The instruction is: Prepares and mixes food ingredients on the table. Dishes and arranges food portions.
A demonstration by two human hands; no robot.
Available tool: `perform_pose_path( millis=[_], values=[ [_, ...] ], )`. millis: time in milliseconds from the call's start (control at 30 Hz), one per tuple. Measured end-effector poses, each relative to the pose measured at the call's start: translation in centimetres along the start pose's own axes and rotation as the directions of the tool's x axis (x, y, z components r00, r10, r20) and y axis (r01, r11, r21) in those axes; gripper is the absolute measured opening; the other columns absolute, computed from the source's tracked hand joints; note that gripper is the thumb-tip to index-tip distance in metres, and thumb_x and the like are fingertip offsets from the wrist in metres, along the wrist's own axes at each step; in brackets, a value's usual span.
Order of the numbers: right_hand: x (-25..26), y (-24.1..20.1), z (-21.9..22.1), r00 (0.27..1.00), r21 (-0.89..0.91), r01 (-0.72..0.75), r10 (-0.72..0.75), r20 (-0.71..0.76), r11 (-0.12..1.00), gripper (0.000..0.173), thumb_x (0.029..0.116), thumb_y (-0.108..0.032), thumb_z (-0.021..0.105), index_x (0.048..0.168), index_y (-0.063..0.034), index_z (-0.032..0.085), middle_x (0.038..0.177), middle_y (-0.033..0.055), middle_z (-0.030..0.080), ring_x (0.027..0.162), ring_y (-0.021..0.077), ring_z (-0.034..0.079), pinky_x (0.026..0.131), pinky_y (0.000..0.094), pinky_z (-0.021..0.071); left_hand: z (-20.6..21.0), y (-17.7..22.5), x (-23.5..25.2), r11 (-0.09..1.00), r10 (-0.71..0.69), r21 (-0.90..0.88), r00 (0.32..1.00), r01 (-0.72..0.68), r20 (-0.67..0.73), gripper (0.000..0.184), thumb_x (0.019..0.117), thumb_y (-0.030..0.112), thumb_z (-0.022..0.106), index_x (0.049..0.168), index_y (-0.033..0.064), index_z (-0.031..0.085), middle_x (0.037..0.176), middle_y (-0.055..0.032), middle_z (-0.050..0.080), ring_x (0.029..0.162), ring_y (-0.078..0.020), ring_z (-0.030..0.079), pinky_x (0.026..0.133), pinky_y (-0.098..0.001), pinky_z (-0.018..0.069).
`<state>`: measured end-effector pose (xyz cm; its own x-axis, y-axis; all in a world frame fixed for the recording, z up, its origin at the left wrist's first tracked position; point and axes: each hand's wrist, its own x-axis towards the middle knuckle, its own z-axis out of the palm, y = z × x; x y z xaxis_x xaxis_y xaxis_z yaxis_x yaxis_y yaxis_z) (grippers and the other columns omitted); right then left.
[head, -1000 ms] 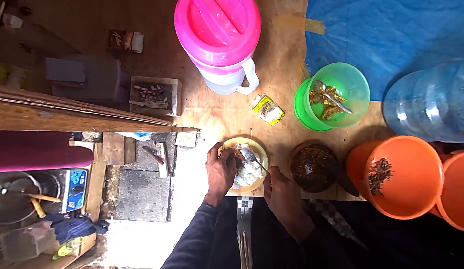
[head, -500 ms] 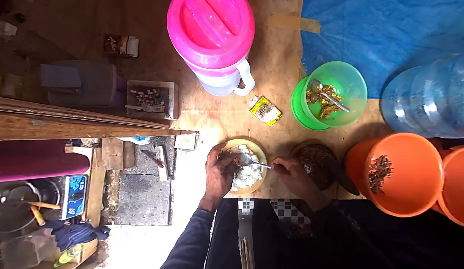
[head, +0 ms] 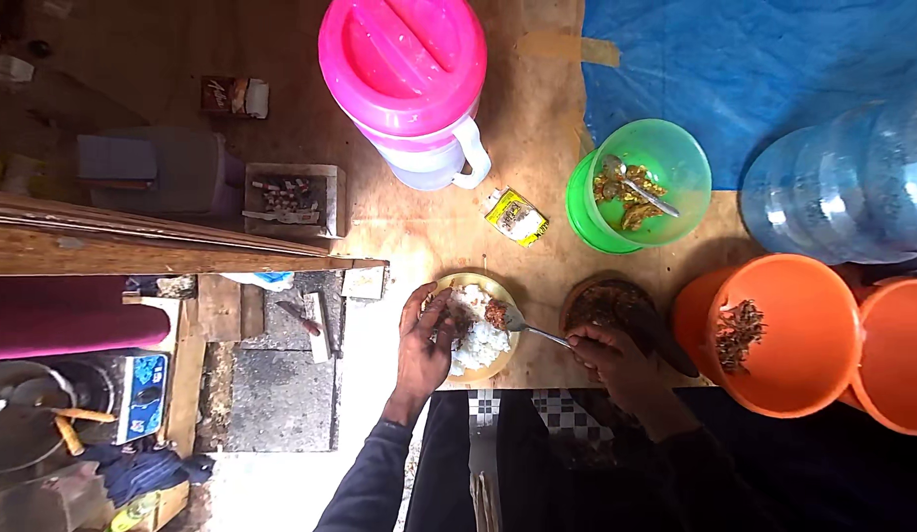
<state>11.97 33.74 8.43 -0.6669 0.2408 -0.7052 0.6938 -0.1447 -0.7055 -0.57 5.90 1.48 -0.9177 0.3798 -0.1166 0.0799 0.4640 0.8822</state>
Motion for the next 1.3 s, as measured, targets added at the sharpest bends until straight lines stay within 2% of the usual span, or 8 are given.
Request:
perform_pose_path(
  millis=[67, 233, 433, 567, 733, 900, 1033, 1300],
  values=[
    [-1.9, 0.0, -1.4, 0.998, 0.012, 0.007, -0.007, -0.062, 1.000, 0.016, 0.1031, -0.010, 0.056, 0.097, -0.0055, 0.070, 0.065, 0.0007, 0.051, 0.051, 0.0071, 0.043, 0.048, 0.0204, 0.0374, -0.2, 0.3, 0.0, 1.000, 0.012, -0.007, 1.000, -0.012, -0.004, 0.041, 0.0964, 0.018, 0.055, 0.135, 0.0132, 0.066, 0.153, -0.0097, 0.047, 0.135, -0.0251, 0.051, 0.104, -0.0454, 0.0501],
    [-8.6, 2.2, -6.2, 0.938, -0.035, 0.095, -0.101, -0.332, 0.995, 0.015, 0.1026, -0.016, 0.055, 0.104, -0.0066, 0.067, 0.068, 0.0003, 0.053, 0.053, 0.0081, 0.047, 0.049, 0.0220, 0.0412, -1.2, -0.1, -0.8, 0.999, 0.032, 0.043, 0.999, -0.031, -0.020, 0.041, 0.0967, 0.021, 0.056, 0.135, 0.0088, 0.065, 0.152, -0.0146, 0.048, 0.141, -0.0270, 0.046, 0.115, -0.0482, 0.0406],
    [-9.2, 8.5, -3.8, 0.779, -0.666, -0.041, -0.394, -0.488, 0.744, 0.026, 0.1030, -0.011, 0.050, 0.114, 0.0103, 0.061, 0.086, 0.0182, 0.068, 0.073, 0.0291, 0.069, 0.068, 0.0472, 0.0596, -2.5, -1.2, -2.4, 0.991, -0.019, 0.134, 1.000, 0.021, -0.018, 0.043, 0.0964, 0.027, 0.055, 0.133, 0.0074, 0.066, 0.152, -0.0169, 0.047, 0.143, -0.0290, 0.043, 0.117, -0.0483, 0.0365],
    [-8.1, 11.4, -1.7, 0.571, -0.804, -0.022, -0.653, -0.498, 0.594, 0.022, 0.0982, -0.004, 0.051, 0.108, 0.0121, 0.062, 0.086, 0.0197, 0.068, 0.069, 0.0280, 0.070, 0.064, 0.0412, 0.0612, -3.6, -0.9, -3.1, 0.982, -0.013, 0.187, 0.999, 0.021, -0.041, 0.045, 0.0948, 0.026, 0.053, 0.132, 0.0039, 0.066, 0.152, -0.0204, 0.047, 0.143, -0.0333, 0.042, 0.117, -0.0499, 0.0353],
    [-9.1, 11.5, -2.1, 0.519, -0.757, 0.016, -0.653, -0.552, 0.653, 0.023, 0.0996, -0.006, 0.050, 0.109, 0.0113, 0.062, 0.082, 0.0163, 0.067, 0.066, 0.0227, 0.067, 0.063, 0.0355, 0.0598, -4.3, -0.9, -4.5, 0.980, -0.023, 0.195, 0.997, 0.037, -0.070, 0.046, 0.0932, 0.023, 0.053, 0.130, -0.0012, 0.065, 0.150, -0.0271, 0.047, 0.144, -0.0352, 0.042, 0.119, -0.0488, 0.0326],
    [-9.0, 11.1, -2.4, 0.679, -0.707, -0.073, -0.484, -0.552, 0.704, 0.023, 0.1012, -0.007, 0.050, 0.110, 0.0096, 0.063, 0.088, 0.0195, 0.070, 0.075, 0.0306, 0.073, 0.069, 0.0436, 0.0612, -4.1, -0.6, -6.0, 0.980, -0.069, 0.177, 0.992, 0.087, -0.105, 0.045, 0.0919, 0.020, 0.054, 0.129, -0.0029, 0.065, 0.148, -0.0294, 0.047, 0.141, -0.0335, 0.045, 0.111, -0.0431, 0.0418],
    [-9.8, 9.4, -2.7, 0.681, -0.605, 0.048, -0.469, -0.563, 0.795, 0.029, 0.1040, -0.014, 0.049, 0.112, 0.0107, 0.061, 0.078, 0.0157, 0.066, 0.066, 0.0257, 0.067, 0.062, 0.0428, 0.0588, -3.8, 0.2, -6.7, 0.979, -0.127, 0.139, 0.979, 0.149, -0.160, 0.041, 0.0933, 0.015, 0.057, 0.130, -0.0027, 0.065, 0.147, -0.0251, 0.051, 0.138, -0.0302, 0.050, 0.108, -0.0420, 0.0467],
    [-5.1, 7.6, 5.7, 0.947, 0.029, 0.192, -0.177, -0.267, 0.981, 0.024, 0.1046, -0.014, 0.047, 0.115, 0.0035, 0.059, 0.075, 0.0058, 0.056, 0.057, 0.0146, 0.052, 0.053, 0.0331, 0.0482, -3.3, 1.4, -8.0, 0.983, -0.174, 0.014, 0.959, 0.182, -0.225, 0.040, 0.0963, 0.019, 0.055, 0.128, -0.0025, 0.065, 0.143, -0.0203, 0.056, 0.128, -0.0222, 0.057, 0.101, -0.0344, 0.0521]
  ],
)
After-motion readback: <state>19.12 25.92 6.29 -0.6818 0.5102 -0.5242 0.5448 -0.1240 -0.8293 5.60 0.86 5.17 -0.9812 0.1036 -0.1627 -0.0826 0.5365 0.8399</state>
